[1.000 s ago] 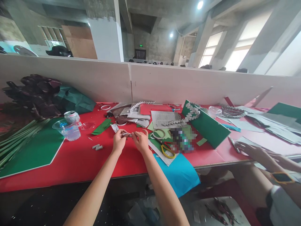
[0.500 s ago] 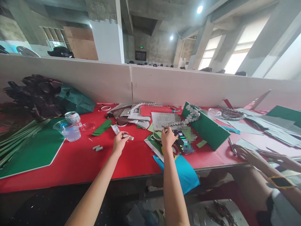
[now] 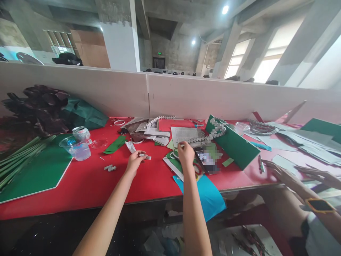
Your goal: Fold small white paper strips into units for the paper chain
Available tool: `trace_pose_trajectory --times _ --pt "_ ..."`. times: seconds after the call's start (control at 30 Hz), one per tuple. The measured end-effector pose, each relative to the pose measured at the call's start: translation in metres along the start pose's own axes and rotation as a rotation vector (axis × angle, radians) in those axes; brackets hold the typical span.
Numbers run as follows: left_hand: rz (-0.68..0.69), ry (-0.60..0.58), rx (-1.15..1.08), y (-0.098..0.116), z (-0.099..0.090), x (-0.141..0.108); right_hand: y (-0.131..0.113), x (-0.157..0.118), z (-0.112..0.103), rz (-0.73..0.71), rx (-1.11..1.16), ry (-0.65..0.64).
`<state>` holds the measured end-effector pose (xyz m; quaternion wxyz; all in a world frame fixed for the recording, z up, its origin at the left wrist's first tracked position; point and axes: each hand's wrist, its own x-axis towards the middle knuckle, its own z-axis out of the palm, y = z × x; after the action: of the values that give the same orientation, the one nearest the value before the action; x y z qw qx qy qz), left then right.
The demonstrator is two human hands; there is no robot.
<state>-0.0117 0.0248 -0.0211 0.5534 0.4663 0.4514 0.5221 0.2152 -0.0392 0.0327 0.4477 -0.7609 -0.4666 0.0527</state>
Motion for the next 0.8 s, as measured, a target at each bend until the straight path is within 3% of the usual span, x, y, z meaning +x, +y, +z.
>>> trace_pose_trajectory --times 0.13,0.27,0.5,0.8 --pt "-0.015 -0.013 -0.018 -0.004 0.001 0.003 -0.023 -0.016 0.055 -0.323 0.324 -0.315" --pt "0.039 -0.004 -0.070 -0.006 0.001 0.004 -0.028 -0.035 0.088 -0.453 0.350 -0.442" --pt "0.114 -0.004 -0.025 -0.007 0.002 0.002 -0.021 -0.044 0.088 -0.509 0.276 -0.512" --pt "0.219 -0.013 0.026 -0.016 0.003 0.005 -0.020 -0.040 0.099 -0.498 0.257 -0.494"
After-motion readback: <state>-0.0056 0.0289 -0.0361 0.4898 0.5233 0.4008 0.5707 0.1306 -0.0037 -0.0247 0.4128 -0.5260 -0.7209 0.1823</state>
